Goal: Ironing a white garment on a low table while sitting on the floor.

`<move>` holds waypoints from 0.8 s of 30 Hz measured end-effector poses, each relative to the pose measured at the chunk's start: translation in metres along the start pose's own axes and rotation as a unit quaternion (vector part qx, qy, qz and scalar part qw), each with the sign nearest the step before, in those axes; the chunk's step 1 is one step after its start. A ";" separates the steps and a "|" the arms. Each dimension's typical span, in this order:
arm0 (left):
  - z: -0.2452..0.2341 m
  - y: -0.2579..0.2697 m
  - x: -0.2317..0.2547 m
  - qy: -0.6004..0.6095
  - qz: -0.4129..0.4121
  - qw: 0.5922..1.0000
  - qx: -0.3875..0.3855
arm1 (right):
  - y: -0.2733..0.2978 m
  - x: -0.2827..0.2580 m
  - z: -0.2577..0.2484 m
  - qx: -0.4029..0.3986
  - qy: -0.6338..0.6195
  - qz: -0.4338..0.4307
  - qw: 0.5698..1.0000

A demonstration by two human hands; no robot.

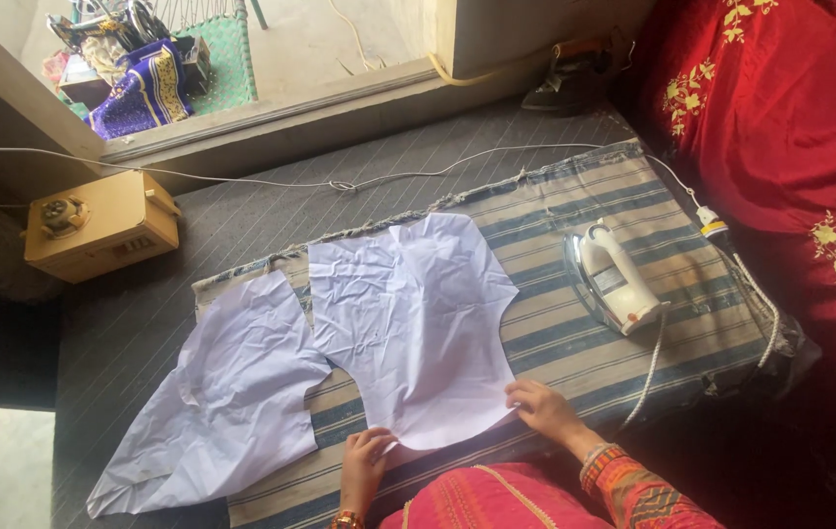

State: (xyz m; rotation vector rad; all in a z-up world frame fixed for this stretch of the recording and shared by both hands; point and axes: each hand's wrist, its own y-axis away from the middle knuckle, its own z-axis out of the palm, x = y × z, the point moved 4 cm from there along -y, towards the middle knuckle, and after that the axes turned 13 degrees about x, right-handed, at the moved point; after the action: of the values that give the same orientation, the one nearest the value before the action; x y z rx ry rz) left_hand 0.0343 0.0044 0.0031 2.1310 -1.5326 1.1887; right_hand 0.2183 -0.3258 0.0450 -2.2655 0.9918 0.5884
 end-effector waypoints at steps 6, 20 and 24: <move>0.014 0.001 -0.027 0.155 -0.111 0.981 -0.023 | -0.011 0.011 0.002 -0.035 -0.026 0.051 0.998; 0.037 -0.071 -0.082 0.348 -0.308 0.870 -0.165 | -0.055 0.085 0.058 -0.258 -0.270 0.284 0.883; 0.021 -0.214 -0.058 0.360 -0.274 0.891 -0.045 | -0.184 0.063 0.029 -0.069 -0.260 0.318 0.909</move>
State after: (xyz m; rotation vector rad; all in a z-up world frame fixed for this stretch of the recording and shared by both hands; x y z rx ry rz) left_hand 0.2264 0.1176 -0.0012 1.5924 -0.5956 1.4064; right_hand 0.3938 -0.2378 0.0481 -1.6955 1.4209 1.4852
